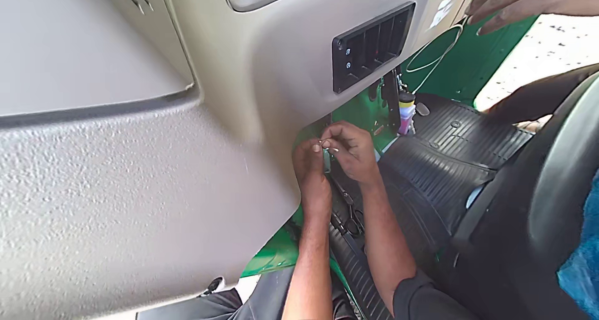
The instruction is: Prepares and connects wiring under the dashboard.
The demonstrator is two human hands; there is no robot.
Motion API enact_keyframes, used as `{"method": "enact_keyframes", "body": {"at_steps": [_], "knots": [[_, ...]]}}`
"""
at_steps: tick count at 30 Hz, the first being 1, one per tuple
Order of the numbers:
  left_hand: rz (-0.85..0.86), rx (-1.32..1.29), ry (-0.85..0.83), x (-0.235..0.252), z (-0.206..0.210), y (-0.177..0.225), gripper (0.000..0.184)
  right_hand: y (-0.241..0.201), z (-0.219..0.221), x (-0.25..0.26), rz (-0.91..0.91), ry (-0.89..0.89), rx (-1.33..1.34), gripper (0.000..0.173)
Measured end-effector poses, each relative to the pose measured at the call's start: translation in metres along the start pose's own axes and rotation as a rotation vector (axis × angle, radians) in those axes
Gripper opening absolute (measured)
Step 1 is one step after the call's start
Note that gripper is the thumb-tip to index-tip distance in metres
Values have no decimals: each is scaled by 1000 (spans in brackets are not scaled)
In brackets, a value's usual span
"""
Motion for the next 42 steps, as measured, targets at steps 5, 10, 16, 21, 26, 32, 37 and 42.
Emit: {"method": "enact_keyframes", "body": {"at_steps": [5, 10, 16, 21, 26, 32, 37, 42], "knots": [[21, -16, 13, -1, 0, -3, 17, 16, 4, -11, 125, 139, 211, 9], [57, 35, 29, -2, 1, 3, 15, 32, 17, -26, 418, 225, 498, 10], [215, 391, 77, -5, 0, 17, 14, 38, 49, -34, 909, 51, 1007, 26], [271, 546, 99, -7, 0, 22, 17, 24, 35, -28, 786, 177, 791, 14], [188, 355, 85, -4, 0, 24, 14, 13, 25, -21, 647, 153, 640, 13], [153, 104, 43, -1, 3, 23, 13, -1, 13, -11, 245, 96, 294, 20], [133, 98, 69, -2, -1, 23, 15, -10, 5, -9, -32, 140, -143, 26], [121, 68, 75, -1, -2, 21, 14, -24, 1, -12, -268, 226, -270, 14]]}}
Point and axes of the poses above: each hand's wrist, its own x-axis towards the middle knuckle, its own z-axis out of the palm, y = z × x, the point moved 8 cm from there along x, towards the middle knuckle, and after that the axes turned 6 degrees about -x, right-handed, at the moved point
